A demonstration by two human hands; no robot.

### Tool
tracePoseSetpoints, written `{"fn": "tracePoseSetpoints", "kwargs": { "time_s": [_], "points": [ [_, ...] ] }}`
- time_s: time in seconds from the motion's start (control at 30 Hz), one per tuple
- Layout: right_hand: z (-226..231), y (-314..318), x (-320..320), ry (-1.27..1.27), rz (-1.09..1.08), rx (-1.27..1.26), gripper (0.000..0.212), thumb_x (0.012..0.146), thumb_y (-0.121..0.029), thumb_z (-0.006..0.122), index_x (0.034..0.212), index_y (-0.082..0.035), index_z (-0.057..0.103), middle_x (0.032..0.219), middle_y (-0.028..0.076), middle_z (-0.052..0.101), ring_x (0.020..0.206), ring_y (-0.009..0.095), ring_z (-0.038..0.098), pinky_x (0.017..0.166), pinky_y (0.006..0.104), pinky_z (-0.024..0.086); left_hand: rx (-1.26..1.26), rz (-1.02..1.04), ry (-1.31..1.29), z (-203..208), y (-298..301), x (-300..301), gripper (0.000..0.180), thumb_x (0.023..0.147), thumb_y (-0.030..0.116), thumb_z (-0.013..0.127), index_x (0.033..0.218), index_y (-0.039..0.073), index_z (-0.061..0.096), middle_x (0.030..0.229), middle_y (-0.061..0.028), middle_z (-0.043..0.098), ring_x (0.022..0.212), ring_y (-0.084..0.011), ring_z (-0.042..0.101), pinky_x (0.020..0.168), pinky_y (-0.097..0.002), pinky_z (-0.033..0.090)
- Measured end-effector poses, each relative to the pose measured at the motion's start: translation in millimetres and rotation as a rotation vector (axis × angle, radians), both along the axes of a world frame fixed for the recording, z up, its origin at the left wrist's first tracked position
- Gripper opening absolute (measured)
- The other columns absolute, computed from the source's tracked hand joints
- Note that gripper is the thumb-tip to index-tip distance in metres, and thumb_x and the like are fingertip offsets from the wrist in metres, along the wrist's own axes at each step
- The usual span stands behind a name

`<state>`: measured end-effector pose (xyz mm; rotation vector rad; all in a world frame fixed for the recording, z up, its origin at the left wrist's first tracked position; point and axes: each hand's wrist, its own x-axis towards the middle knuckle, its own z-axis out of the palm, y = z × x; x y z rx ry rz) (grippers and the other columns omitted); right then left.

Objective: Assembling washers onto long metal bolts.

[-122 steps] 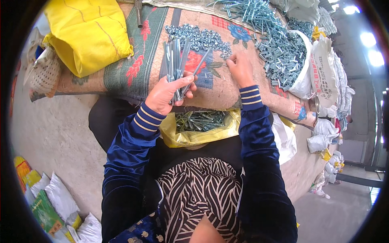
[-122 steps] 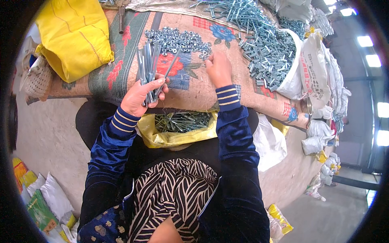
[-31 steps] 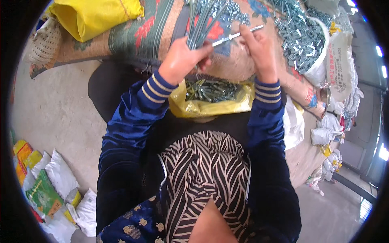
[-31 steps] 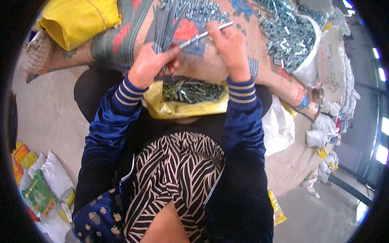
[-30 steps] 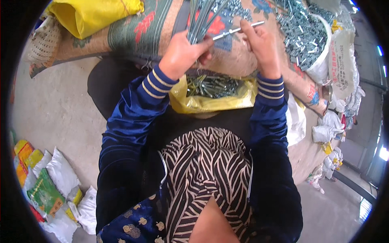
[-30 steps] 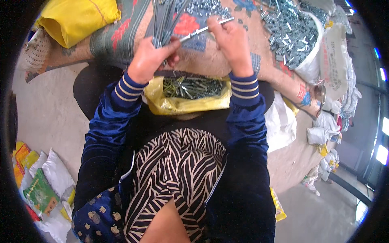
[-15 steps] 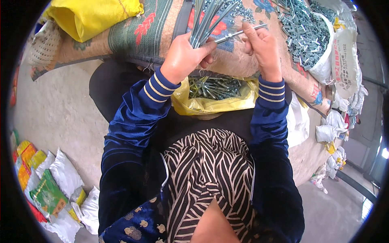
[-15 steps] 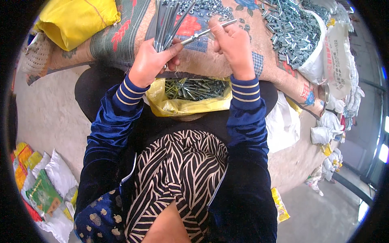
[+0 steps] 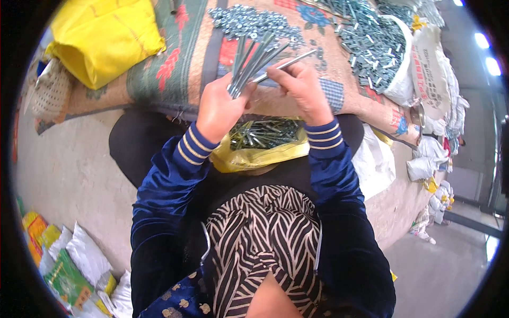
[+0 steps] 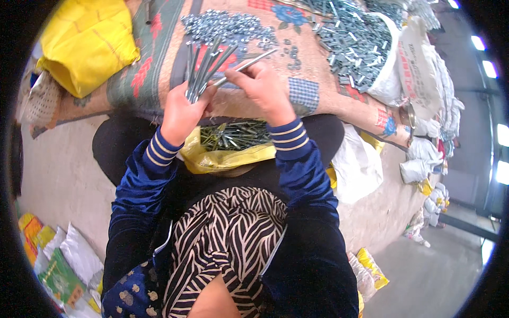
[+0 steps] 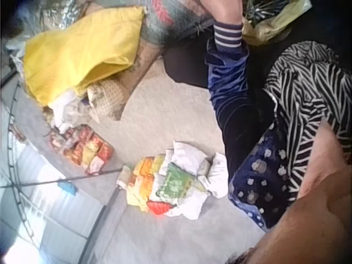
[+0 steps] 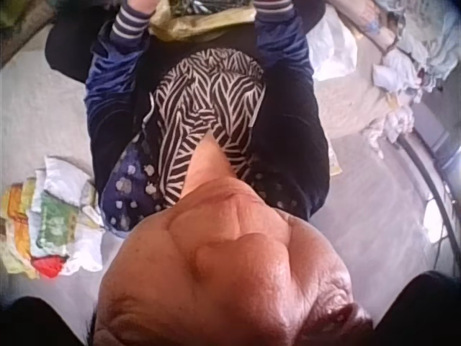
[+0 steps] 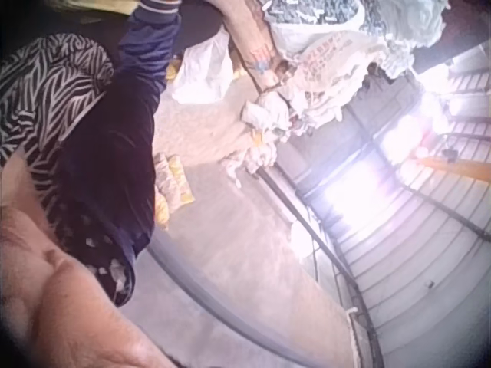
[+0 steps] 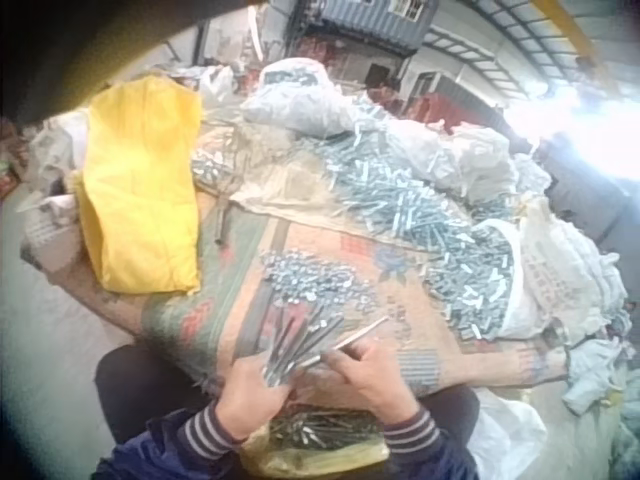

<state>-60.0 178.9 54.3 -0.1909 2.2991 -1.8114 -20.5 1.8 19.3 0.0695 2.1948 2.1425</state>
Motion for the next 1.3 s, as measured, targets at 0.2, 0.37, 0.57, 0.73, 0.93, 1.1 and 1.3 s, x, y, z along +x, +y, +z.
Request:
{"fn": "tracePoseSetpoints", "kwargs": {
  "time_s": [0.2, 0.37, 0.57, 0.73, 0.93, 1.1, 1.3],
  "points": [
    [20.6, 49.0, 8.4, 0.097, 0.285, 0.303, 0.031, 0.078, -0.021, 0.072, 0.094, 0.004, 0.066, 0.068, 0.002, 0.063, 0.062, 0.007, 0.055, 0.06, 0.0231, 0.048, 0.186, -0.072, -0.245, -6.2, -10.6, -5.8, 0.025, 0.087, 0.014, 0.062, 0.108, 0.002, 0.058, 0.064, 0.0005, 0.054, 0.049, -0.0062, 0.051, 0.043, -0.0201, 0.037],
    [-24.2, 178.4, -72.0, 0.382, -0.668, 1.104, 0.028, 0.073, -0.029, 0.068, 0.089, -0.006, 0.067, 0.081, 0.014, 0.068, 0.075, 0.029, 0.066, 0.068, 0.0398, 0.051, 0.183, -0.164, -0.32, 10.3, -9.7, -8.8, 0.032, 0.089, 0.018, 0.059, 0.118, 0.004, 0.054, 0.069, 0.0006, 0.056, 0.053, -0.0061, 0.053, 0.038, -0.0177, 0.03],
    [-29.0, 183.3, -96.1, 0.507, -0.574, 1.361, 0.023, 0.072, -0.022, 0.067, 0.094, -0.014, 0.069, 0.085, 0.014, 0.068, 0.076, 0.03, 0.065, 0.069, 0.0392, 0.05, 0.378, -0.254, -0.471, 7.2, -13.6, -13.5, 0.03, 0.09, 0.021, 0.058, 0.114, 0.004, 0.053, 0.073, -0.0051, 0.062, 0.052, -0.0071, 0.055, 0.038, -0.0173, 0.032],
    [5.1, 101.7, -61.5, 0.323, -0.068, 0.255, 0.022, 0.09, -0.012, 0.057, 0.107, -0.001, 0.065, 0.097, 0.001, 0.065, 0.085, 0.008, 0.056, 0.075, 0.022, 0.044, 0.553, -0.466, -0.548, 8.0, -17.6, -15.1, 0.028, 0.09, 0.019, 0.057, 0.112, 0.002, 0.053, 0.069, -0.0056, 0.06, 0.046, -0.0067, 0.048, 0.035, -0.0172, 0.029],
    [32.9, 51.9, -34.6, 0.213, 0.197, 0.054, 0.022, 0.091, -0.005, 0.051, 0.11, -0.002, 0.062, 0.101, -0.001, 0.062, 0.089, 0.007, 0.054, 0.078, 0.0213, 0.044, 0.619, -0.609, -0.589, 12.0, -18.0, -13.8, 0.032, 0.089, 0.017, 0.058, 0.114, -0.001, 0.051, 0.059, -0.0019, 0.048, 0.042, -0.0068, 0.043, 0.034, -0.0186, 0.026],
    [36.5, 45.2, -25.8, 0.189, 0.288, 0.095, 0.023, 0.089, -0.006, 0.054, 0.111, -0.002, 0.06, 0.095, 0.001, 0.061, 0.082, 0.007, 0.055, 0.074, 0.0213, 0.045, 0.567, -0.658, -0.574, 10.5, -20.1, -11.7, 0.031, 0.089, 0.018, 0.059, 0.113, -0.001, 0.052, 0.061, -0.0031, 0.051, 0.041, -0.0072, 0.044, 0.035, -0.0182, 0.028],
    [10.3, 47.4, -12.9, -0.091, 0.005, -0.223, 0.022, 0.084, -0.01, 0.064, 0.104, 0.0, 0.062, 0.084, 0.002, 0.063, 0.07, 0.008, 0.056, 0.066, 0.0206, 0.046, 0.637, -0.394, -0.641, -2.2, -17.3, -17.6, 0.027, 0.091, 0.021, 0.058, 0.11, 0.002, 0.054, 0.081, -0.009, 0.064, 0.053, -0.0096, 0.057, 0.037, -0.0169, 0.035]
  ]
}}
